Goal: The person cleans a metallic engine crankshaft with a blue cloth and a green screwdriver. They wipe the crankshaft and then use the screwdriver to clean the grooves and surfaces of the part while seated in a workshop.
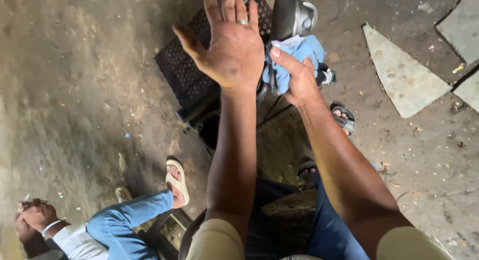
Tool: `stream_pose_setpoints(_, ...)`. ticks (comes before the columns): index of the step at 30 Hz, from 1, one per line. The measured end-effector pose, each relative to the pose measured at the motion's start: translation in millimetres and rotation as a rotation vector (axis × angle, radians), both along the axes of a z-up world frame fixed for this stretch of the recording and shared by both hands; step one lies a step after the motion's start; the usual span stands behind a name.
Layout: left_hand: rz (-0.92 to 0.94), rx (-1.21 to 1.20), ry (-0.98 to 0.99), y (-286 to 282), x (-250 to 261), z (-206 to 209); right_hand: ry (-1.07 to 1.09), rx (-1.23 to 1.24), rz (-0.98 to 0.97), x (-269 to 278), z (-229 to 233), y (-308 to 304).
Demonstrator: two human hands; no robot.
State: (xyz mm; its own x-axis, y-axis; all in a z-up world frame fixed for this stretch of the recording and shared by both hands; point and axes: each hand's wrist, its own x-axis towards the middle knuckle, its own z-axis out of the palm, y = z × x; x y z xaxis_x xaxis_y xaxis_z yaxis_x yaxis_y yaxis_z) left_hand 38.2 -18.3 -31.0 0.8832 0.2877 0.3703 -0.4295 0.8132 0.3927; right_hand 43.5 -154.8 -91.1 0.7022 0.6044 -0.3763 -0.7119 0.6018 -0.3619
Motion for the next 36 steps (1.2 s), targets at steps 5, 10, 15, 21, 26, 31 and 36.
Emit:
stream_pose_setpoints(5, 0.463, 0.472, 0.356, 21, 25, -26, 0.001, -0.008, 0.044, -1, 12, -4)
stream_pose_setpoints(10, 0.815, 1.117, 0.597, 12, 27, -63, 0.024, 0.003, 0.036, -7, 16, 4)
stream_pose_setpoints(15, 0.712, 0.959, 0.698, -1, 8, -61, 0.019, 0.028, 0.024, -9, 8, 5)
stream_pose_setpoints(21, 0.642, 0.913, 0.615, 6, 8, -22, -0.202, -0.315, 0.183, -14, -2, 7)
stream_pose_setpoints(26, 0.406, 0.693, 0.73, 6, -2, 13, -0.332, -0.351, 0.192, -17, 4, 8)
stream_pose_setpoints(31, 0.262, 0.894, 0.957, -35, -28, 17, -0.658, -0.662, 0.219, -16, -10, 4)
stream_pose_setpoints(36, 0.328, 0.867, 0.775, -55, -23, 26, -0.936, -0.675, 0.014, -13, -20, 10)
